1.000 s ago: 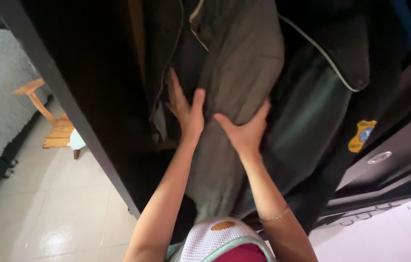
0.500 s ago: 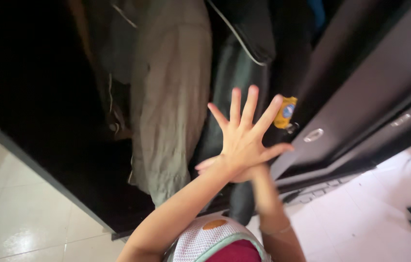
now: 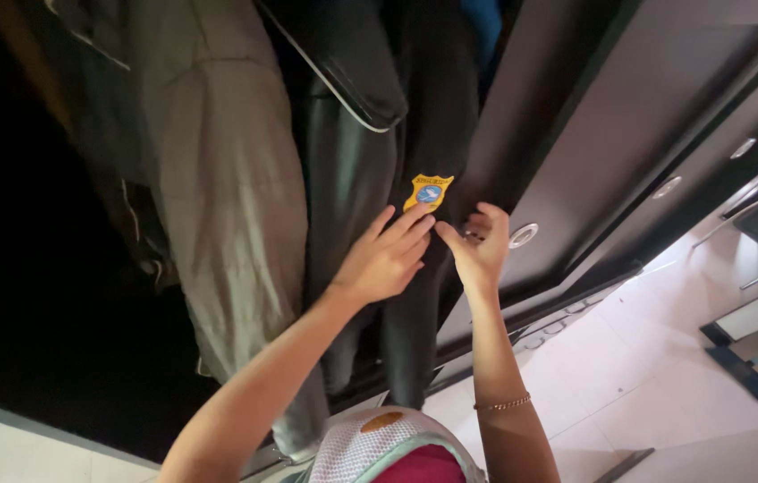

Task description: The person wipes a shelf with a cloth and then hangs a series of jackets on a rod inside a closet.

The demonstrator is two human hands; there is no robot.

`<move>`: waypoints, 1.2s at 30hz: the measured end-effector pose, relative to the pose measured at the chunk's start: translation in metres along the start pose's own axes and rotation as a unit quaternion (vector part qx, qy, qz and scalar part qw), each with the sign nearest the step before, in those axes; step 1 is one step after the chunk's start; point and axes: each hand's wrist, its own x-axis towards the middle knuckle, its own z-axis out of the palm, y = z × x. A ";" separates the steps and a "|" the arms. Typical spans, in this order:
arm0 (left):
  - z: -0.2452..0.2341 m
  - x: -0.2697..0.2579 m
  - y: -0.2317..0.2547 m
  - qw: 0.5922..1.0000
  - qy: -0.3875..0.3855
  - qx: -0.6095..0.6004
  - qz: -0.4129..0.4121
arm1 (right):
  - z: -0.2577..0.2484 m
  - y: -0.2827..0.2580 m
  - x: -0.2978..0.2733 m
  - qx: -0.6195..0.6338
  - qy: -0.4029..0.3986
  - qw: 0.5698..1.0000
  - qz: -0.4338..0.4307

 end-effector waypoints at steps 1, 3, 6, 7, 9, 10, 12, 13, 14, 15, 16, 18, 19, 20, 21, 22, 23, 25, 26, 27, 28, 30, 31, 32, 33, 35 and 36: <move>0.004 -0.006 -0.008 0.999 0.035 0.021 0.010 | 0.006 -0.006 0.000 -0.001 -0.002 1.000 0.002; 0.013 -0.016 -0.024 0.999 0.009 0.036 0.000 | 0.016 -0.011 -0.004 -0.010 0.044 0.998 -0.050; 0.023 -0.028 -0.047 0.998 -0.022 0.059 0.001 | 0.032 -0.016 -0.014 0.001 0.080 0.996 -0.048; 0.026 -0.033 -0.053 0.997 -0.033 0.067 0.006 | 0.039 -0.019 -0.018 0.000 0.082 0.995 -0.047; 0.036 -0.037 -0.063 0.997 -0.015 0.078 0.010 | 0.050 -0.024 -0.021 -0.040 0.110 0.993 -0.013; 0.039 -0.040 -0.068 0.996 0.004 0.091 0.014 | 0.054 -0.029 -0.024 -0.041 0.112 0.993 -0.012; 0.046 -0.043 -0.072 0.996 -0.001 0.092 0.017 | 0.063 -0.038 -0.028 -0.158 0.135 0.977 -0.043; 0.049 -0.042 -0.074 0.995 -0.005 0.095 0.018 | 0.065 -0.043 -0.030 -0.159 0.138 0.977 -0.043; 0.052 -0.042 -0.075 0.995 -0.004 0.094 0.020 | 0.067 -0.047 -0.032 -0.209 0.165 0.957 -0.112; 0.054 -0.041 -0.075 0.996 -0.015 0.088 0.025 | 0.068 -0.051 -0.033 -0.258 0.191 0.930 -0.180; 0.055 -0.041 -0.075 0.996 -0.028 0.081 0.030 | 0.069 -0.054 -0.031 -0.258 0.192 0.930 -0.179; 0.057 -0.042 -0.077 0.997 -0.022 0.067 0.035 | 0.069 -0.056 -0.018 -0.205 0.183 0.957 -0.094; 0.058 -0.043 -0.078 0.998 -0.017 0.053 0.038 | 0.072 -0.053 -0.015 -0.207 0.185 0.956 -0.093; 0.060 -0.043 -0.079 0.998 -0.015 0.050 0.041 | 0.075 -0.050 -0.011 -0.205 0.160 0.958 -0.120; 0.061 -0.043 -0.079 0.998 -0.009 0.037 0.045 | 0.078 -0.046 -0.010 -0.203 0.134 0.959 -0.146; 0.063 -0.042 -0.081 0.999 -0.002 0.025 0.048 | 0.080 -0.043 -0.009 -0.206 0.137 0.958 -0.146; 0.065 -0.040 -0.082 0.998 0.001 0.022 0.050 | 0.083 -0.041 -0.009 -0.201 0.149 0.957 -0.149; 0.069 -0.038 -0.084 0.999 -0.012 -0.008 0.050 | 0.087 -0.042 -0.012 -0.198 0.162 0.955 -0.152; 0.072 -0.036 -0.085 0.998 -0.010 -0.011 0.055 | 0.088 -0.044 -0.015 -0.187 0.158 0.959 -0.142; 0.075 -0.034 -0.086 0.997 -0.019 -0.036 0.059 | 0.088 -0.048 -0.018 -0.176 0.154 0.963 -0.132; 0.079 -0.030 -0.090 0.996 -0.029 -0.059 0.065 | 0.091 -0.052 -0.020 -0.178 0.160 0.962 -0.132; 0.089 -0.027 -0.095 0.994 -0.004 -0.079 0.076 | 0.094 -0.058 -0.029 -0.194 0.151 0.958 -0.147; 0.095 -0.027 -0.095 0.992 0.018 -0.097 0.079 | 0.098 -0.061 -0.034 -0.199 0.155 0.957 -0.145; 0.103 -0.028 -0.097 0.991 0.019 -0.101 0.083 | 0.104 -0.064 -0.040 -0.198 0.152 0.958 -0.143; 0.112 -0.028 -0.098 0.992 0.039 -0.088 0.085 | 0.110 -0.067 -0.045 -0.197 0.149 0.959 -0.140; 0.133 -0.030 -0.105 0.991 0.058 -0.075 0.090 | 0.120 -0.073 -0.057 -0.211 0.147 0.956 -0.141; 0.145 -0.033 -0.109 0.993 0.052 -0.018 0.103 | 0.125 -0.075 -0.065 -0.223 0.140 0.954 -0.142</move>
